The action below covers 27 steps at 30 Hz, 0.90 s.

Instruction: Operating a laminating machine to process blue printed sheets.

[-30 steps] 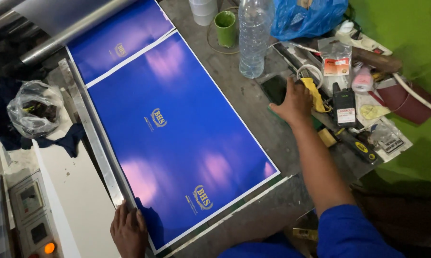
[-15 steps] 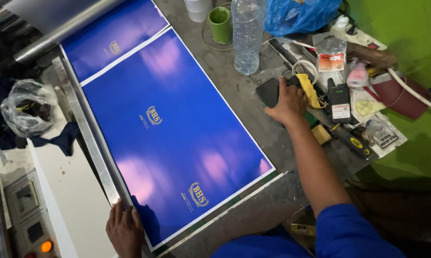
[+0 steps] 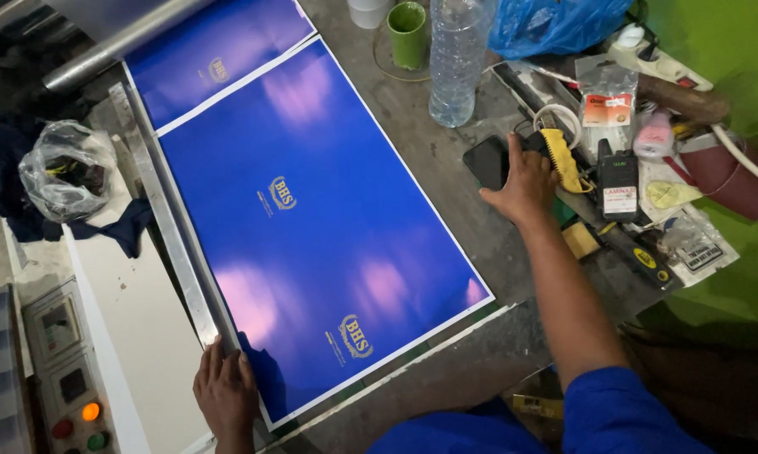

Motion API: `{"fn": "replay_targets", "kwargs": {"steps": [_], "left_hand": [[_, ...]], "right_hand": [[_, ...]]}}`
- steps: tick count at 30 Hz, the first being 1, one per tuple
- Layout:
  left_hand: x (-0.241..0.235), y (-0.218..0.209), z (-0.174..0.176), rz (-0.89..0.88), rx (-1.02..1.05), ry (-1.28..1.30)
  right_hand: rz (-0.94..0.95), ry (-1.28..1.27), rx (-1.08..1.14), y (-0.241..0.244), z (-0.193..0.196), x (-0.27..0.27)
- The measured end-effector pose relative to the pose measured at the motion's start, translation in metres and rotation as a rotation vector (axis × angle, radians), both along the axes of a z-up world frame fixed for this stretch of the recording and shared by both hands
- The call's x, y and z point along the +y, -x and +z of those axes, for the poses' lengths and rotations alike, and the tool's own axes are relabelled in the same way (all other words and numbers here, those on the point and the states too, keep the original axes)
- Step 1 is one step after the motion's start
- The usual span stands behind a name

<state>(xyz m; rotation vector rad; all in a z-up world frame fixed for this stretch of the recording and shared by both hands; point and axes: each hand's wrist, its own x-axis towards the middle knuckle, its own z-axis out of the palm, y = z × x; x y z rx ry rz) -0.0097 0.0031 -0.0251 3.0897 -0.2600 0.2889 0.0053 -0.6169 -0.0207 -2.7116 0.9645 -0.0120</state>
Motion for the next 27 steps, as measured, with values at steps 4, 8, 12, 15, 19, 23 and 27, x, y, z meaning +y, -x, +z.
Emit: {"fn": "replay_targets", "kwargs": {"steps": [4,8,12,15,19,23,27], "left_hand": [[0.003,0.0,-0.003,0.0,-0.007,0.023],[0.003,0.0,-0.002,0.005,0.006,0.002],[0.001,0.002,-0.002,-0.019,-0.021,0.015],[0.001,0.001,-0.003,-0.017,-0.02,0.029],[0.0,0.001,-0.001,-0.01,-0.01,0.017],[0.001,0.002,-0.002,-0.026,-0.024,0.05],[-0.004,0.004,0.006,-0.05,-0.036,0.069]], "right_hand": [[0.007,0.01,-0.014,0.001,0.0,0.0],[-0.006,-0.004,0.012,0.007,0.003,0.003],[0.035,0.01,-0.04,0.024,-0.006,-0.001],[0.051,-0.035,-0.111,0.036,0.001,-0.004],[0.064,-0.056,-0.065,0.048,0.013,-0.004],[0.079,0.073,0.116,0.048,0.011,-0.004],[-0.024,-0.026,0.156,0.043,0.029,0.009]]}}
